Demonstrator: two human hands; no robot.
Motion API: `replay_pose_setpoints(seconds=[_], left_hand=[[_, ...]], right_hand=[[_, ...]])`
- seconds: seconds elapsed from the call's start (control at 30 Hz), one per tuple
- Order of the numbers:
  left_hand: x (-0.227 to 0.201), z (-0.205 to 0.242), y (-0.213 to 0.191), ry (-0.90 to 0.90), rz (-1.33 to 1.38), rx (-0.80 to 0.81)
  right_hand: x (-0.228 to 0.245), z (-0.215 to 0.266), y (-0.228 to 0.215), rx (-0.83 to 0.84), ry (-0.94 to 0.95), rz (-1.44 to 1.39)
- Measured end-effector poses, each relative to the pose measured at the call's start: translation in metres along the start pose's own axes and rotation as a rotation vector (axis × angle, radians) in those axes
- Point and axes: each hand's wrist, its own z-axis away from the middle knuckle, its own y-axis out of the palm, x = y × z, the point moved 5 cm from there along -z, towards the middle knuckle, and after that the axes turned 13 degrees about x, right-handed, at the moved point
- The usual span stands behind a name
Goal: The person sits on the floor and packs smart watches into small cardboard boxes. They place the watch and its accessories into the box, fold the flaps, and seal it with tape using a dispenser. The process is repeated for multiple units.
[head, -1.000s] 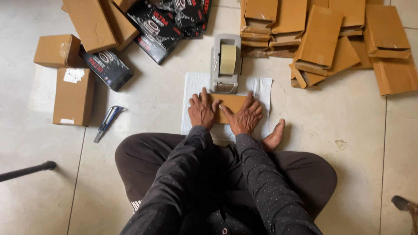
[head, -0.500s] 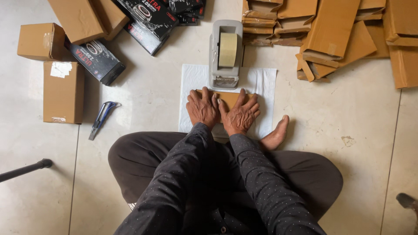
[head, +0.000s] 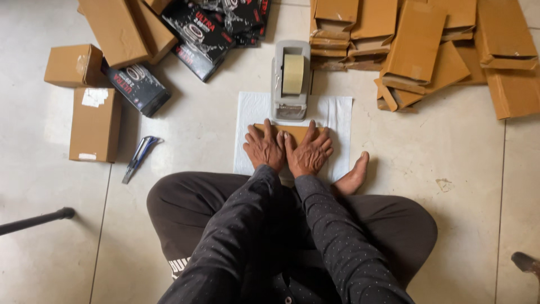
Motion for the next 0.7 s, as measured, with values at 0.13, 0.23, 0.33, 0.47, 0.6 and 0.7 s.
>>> replay_pose_setpoints(seconds=[0.13,0.23,0.33,0.47,0.6,0.7], left_hand=[[0.001,-0.009,0.007,-0.080,0.063,0.256],[0.001,-0.011,0.003,-0.102,0.108,0.292],[0.000,-0.016,-0.004,-0.066,0.094,0.209],[-0.001,-0.015,-0.005,-0.056,0.090,0.222],[0.000,-0.017,-0.002,-0.102,0.089,0.297],[-0.002,-0.017,-0.003,-0.010,0.083,0.261]], right_hand=[[-0.003,-0.009,0.004,0.112,0.069,-0.032],[-0.003,-0.009,-0.002,0.124,0.078,-0.032],[0.002,-0.013,-0.004,0.156,0.043,-0.042],[0.000,-0.014,-0.003,0.154,0.079,-0.065],[-0.004,-0.016,0.001,0.181,0.134,-0.104],[-0.002,-0.015,0.003,0.158,0.051,-0.085]])
